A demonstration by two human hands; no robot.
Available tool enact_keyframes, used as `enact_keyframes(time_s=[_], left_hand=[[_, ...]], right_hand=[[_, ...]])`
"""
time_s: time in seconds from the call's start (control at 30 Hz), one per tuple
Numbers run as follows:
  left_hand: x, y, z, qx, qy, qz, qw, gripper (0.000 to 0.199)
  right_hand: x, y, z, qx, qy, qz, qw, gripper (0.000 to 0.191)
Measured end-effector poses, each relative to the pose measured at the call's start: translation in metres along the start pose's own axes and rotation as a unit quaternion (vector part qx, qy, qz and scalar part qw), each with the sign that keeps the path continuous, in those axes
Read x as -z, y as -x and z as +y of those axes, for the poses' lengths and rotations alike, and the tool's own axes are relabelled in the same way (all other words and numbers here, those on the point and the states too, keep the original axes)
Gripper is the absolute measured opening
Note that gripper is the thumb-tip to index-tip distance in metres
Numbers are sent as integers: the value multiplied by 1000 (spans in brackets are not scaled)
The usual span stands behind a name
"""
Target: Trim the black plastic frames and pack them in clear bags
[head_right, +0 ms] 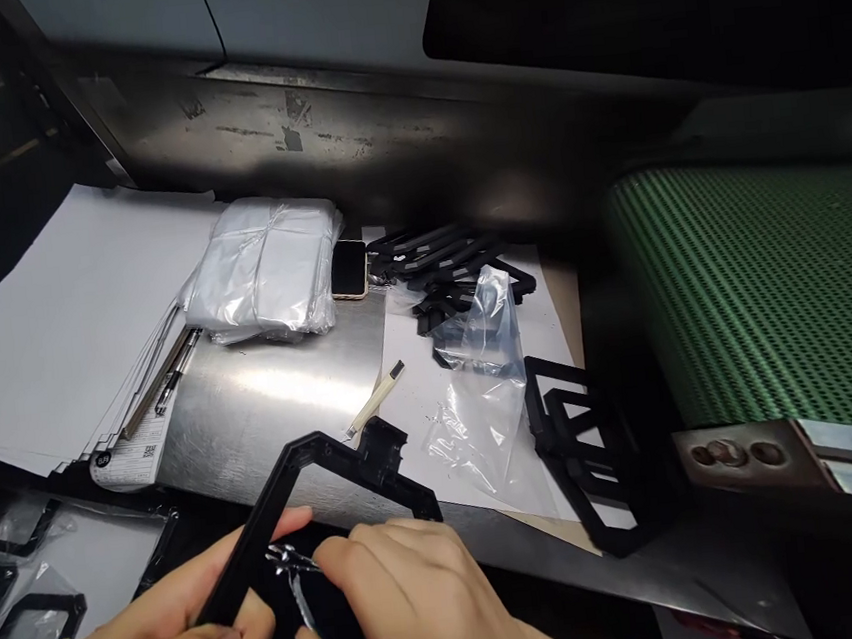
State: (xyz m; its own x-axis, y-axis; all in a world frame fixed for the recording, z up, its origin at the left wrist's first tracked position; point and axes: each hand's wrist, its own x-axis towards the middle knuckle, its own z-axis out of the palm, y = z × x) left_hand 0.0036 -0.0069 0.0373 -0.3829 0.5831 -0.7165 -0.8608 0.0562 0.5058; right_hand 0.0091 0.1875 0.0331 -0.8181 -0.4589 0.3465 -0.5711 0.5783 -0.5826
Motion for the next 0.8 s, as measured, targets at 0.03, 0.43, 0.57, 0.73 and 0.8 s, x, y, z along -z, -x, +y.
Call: enact_keyframes(time_s=[0.03, 0.43, 0.57, 0.73, 0.8], left_hand=[[1, 0, 0, -5, 2, -3, 1000, 77], [2, -3, -6, -36, -10, -1, 999, 70], [4, -4, -9, -38, 33, -35, 998, 73], [9, -6, -11, -41, 45, -37, 997, 79], [8, -6, -10, -34, 56, -34, 997, 79]], right_hand=[[-3, -1, -2, 6, 13, 6, 1000, 15], [7, -15, -3, 35, 47, -101, 993, 25], [15, -13, 3, -25, -101, -146, 984, 17], [3, -4, 3, -22, -66, -23, 997, 22], [-6, -4, 2, -8, -36, -13, 999, 14]])
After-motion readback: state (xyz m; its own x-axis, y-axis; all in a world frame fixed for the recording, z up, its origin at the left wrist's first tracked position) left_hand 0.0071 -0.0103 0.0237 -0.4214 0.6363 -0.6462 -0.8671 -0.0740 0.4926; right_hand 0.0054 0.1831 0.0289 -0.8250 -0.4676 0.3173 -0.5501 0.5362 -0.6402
